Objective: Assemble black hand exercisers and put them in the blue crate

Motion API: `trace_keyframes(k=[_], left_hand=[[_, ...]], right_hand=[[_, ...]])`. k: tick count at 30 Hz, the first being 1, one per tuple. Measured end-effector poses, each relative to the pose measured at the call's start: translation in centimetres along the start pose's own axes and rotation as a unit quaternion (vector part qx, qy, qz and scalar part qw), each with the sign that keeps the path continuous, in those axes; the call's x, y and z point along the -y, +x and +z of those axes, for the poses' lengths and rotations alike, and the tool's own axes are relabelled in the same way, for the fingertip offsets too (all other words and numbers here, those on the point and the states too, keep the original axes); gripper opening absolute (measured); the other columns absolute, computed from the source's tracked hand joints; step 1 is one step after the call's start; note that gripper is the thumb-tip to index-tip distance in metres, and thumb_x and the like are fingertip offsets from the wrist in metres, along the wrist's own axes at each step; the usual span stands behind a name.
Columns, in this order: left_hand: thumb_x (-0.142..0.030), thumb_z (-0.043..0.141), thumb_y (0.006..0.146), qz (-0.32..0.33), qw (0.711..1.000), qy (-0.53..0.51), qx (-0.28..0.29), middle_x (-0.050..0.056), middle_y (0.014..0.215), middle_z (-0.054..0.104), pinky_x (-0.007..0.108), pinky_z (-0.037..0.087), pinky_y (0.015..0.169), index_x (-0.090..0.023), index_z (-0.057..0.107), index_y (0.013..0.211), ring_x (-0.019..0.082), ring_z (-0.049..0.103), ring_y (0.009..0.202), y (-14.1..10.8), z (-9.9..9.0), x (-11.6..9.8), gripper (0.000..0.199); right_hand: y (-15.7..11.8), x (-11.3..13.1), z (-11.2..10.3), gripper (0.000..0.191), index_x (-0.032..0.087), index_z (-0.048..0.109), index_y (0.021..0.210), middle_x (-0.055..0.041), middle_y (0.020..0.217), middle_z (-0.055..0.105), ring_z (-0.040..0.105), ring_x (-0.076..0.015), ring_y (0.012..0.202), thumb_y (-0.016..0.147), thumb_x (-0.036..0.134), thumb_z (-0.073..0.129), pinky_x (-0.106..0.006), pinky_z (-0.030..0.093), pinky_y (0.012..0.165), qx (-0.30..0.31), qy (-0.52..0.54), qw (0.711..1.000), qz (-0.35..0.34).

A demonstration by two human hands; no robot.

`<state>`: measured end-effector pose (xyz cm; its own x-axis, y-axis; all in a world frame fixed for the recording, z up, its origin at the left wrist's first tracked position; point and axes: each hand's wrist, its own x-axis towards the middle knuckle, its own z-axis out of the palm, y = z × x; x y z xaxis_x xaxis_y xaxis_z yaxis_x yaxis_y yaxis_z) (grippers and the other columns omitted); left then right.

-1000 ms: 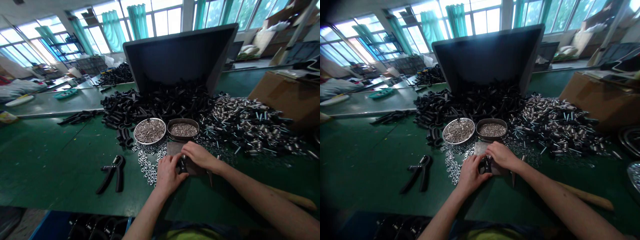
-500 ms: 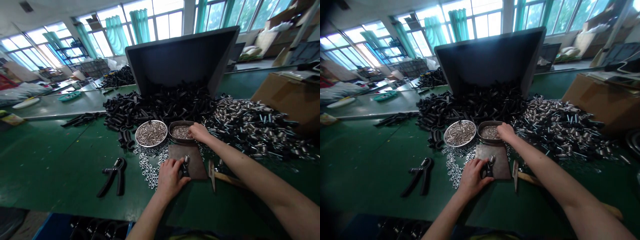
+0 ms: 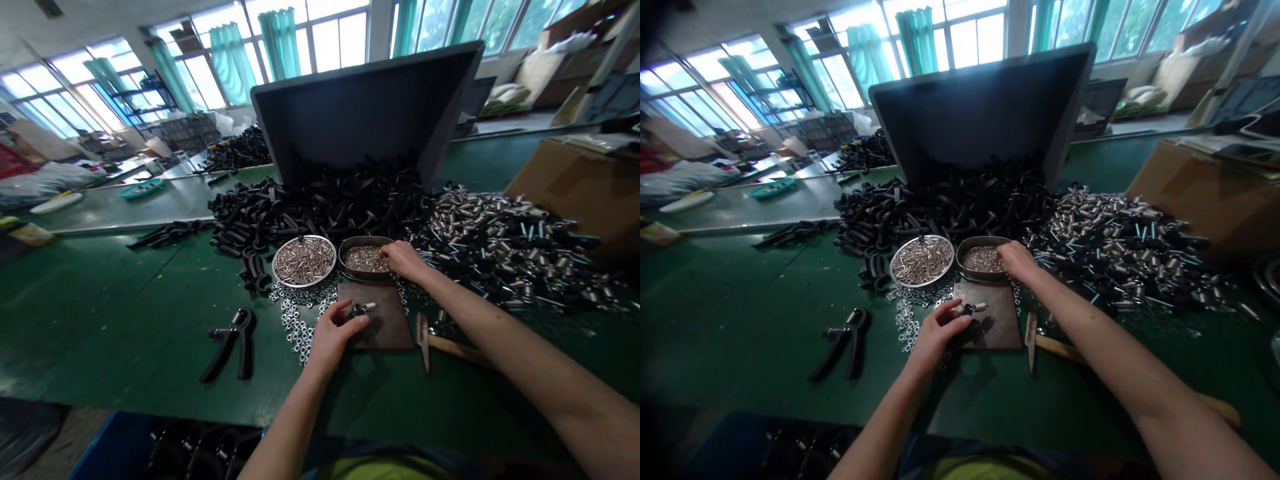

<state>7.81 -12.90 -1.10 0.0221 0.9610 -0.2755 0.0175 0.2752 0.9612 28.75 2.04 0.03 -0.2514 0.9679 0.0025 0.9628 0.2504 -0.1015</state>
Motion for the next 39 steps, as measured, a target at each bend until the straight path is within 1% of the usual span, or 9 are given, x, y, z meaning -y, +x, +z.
trace_keyframes(k=[8, 11, 15, 22, 27, 30, 32, 36, 39], left_hand=[[-0.044, 0.06, 0.08, -0.223, 0.876, -0.422, 0.06, 0.004, 0.071, 0.064, 0.024, 0.051, 0.056, -0.014, 0.058, 0.089, 0.012, 0.059, 0.056, -1.3, -0.2, -0.2, 0.031], [-0.044, 0.054, 0.085, -0.231, 0.845, -0.476, 0.08, 0.006, 0.074, 0.065, 0.025, 0.053, 0.057, -0.013, 0.057, 0.092, 0.013, 0.062, 0.059, -1.9, -0.2, -0.4, 0.032], [-0.044, 0.052, 0.087, -0.226, 0.835, -0.491, 0.1, 0.008, 0.076, 0.065, 0.025, 0.054, 0.056, -0.011, 0.057, 0.098, 0.015, 0.064, 0.063, -2.4, 0.1, -0.9, 0.036], [-0.042, 0.057, 0.083, -0.207, 0.846, -0.479, 0.108, 0.006, 0.074, 0.065, 0.026, 0.054, 0.06, -0.01, 0.06, 0.097, 0.012, 0.062, 0.06, -2.8, 0.9, -0.7, 0.036], [-0.04, 0.072, 0.069, -0.119, 0.933, -0.319, 0.117, 0.006, 0.089, 0.067, 0.026, 0.052, 0.066, -0.015, 0.063, 0.107, 0.014, 0.062, 0.071, -1.8, 0.2, -0.2, 0.046], [-0.033, 0.077, 0.062, -0.031, 0.981, -0.129, 0.138, 0.008, 0.101, 0.066, 0.031, 0.048, 0.08, -0.016, 0.062, 0.113, 0.02, 0.061, 0.09, -0.4, -0.4, -0.5, 0.057], [-0.034, 0.079, 0.059, 0.039, 0.99, 0.027, 0.132, 0.008, 0.104, 0.065, 0.036, 0.043, 0.089, -0.017, 0.061, 0.115, 0.023, 0.058, 0.098, 0.3, -0.4, -0.4, 0.061], [-0.041, 0.077, 0.061, 0.221, 0.915, 0.323, 0.101, 0.008, 0.107, 0.063, 0.042, 0.039, 0.092, -0.019, 0.059, 0.116, 0.027, 0.053, 0.101, 0.2, 0.1, 0.6, 0.062], [-0.041, 0.072, 0.067, 0.281, 0.858, 0.42, 0.096, 0.008, 0.104, 0.063, 0.045, 0.039, 0.09, -0.021, 0.056, 0.119, 0.028, 0.051, 0.1, -0.4, 0.3, 1.5, 0.058]], right_hand=[[-2.7, 0.7, -1.1, 0.017, 0.02, 0.07, 0.089, -0.0034, 0.091, 0.071, 0.064, -0.018, 0.087, 0.083, 0.022, 0.054, -0.027, 0.045, 0.079, -0.079, 0.145, 0.986, -0.004], [-6.6, 3.1, -1.7, 0.015, 0.019, 0.069, 0.082, -0.0018, 0.082, 0.07, 0.063, -0.0166, 0.077, 0.078, 0.03, 0.06, -0.027, 0.047, 0.071, -0.071, 0.356, 0.931, -0.029], [-10.8, 6.0, -1.2, 0.008, 0.019, 0.068, 0.071, -0.0009, 0.077, 0.065, 0.061, -0.0152, 0.075, 0.07, 0.027, 0.067, -0.027, 0.046, 0.07, -0.033, 0.535, 0.842, -0.063], [-11.7, 6.8, -0.1, 0.004, 0.019, 0.066, 0.068, -0.0006, 0.076, 0.063, 0.059, -0.0147, 0.076, 0.07, 0.021, 0.067, -0.028, 0.044, 0.072, -0.039, 0.539, 0.839, -0.065], [-11.2, 5.8, 0.1, 0.007, 0.018, 0.06, 0.085, -0.0003, 0.079, 0.062, 0.057, -0.0136, 0.073, 0.078, 0.02, 0.061, -0.026, 0.043, 0.067, -0.051, 0.448, 0.883, -0.131], [-10.8, 4.8, 1.1, 0.009, 0.018, 0.06, 0.089, -0.003, 0.079, 0.062, 0.054, -0.0139, 0.073, 0.086, 0.018, 0.05, -0.027, 0.038, 0.065, -0.139, 0.227, 0.925, -0.27], [-10.4, 4.1, 2.1, 0.017, 0.018, 0.06, 0.081, -0.003, 0.071, 0.061, 0.05, -0.0138, 0.066, 0.09, 0.018, 0.045, -0.028, 0.032, 0.059, -0.198, 0.058, 0.913, -0.353], [-10.1, 3.5, 3.6, 0.024, 0.018, 0.059, 0.074, -0.0011, 0.061, 0.057, 0.044, -0.0135, 0.057, 0.091, 0.015, 0.041, -0.031, 0.025, 0.055, -0.241, -0.086, 0.87, -0.421], [-10.6, 3.5, 3.1, 0.022, 0.017, 0.061, 0.081, -0.002, 0.065, 0.059, 0.047, -0.0137, 0.06, 0.091, 0.014, 0.041, -0.03, 0.026, 0.056, -0.217, -0.089, 0.881, -0.411]])
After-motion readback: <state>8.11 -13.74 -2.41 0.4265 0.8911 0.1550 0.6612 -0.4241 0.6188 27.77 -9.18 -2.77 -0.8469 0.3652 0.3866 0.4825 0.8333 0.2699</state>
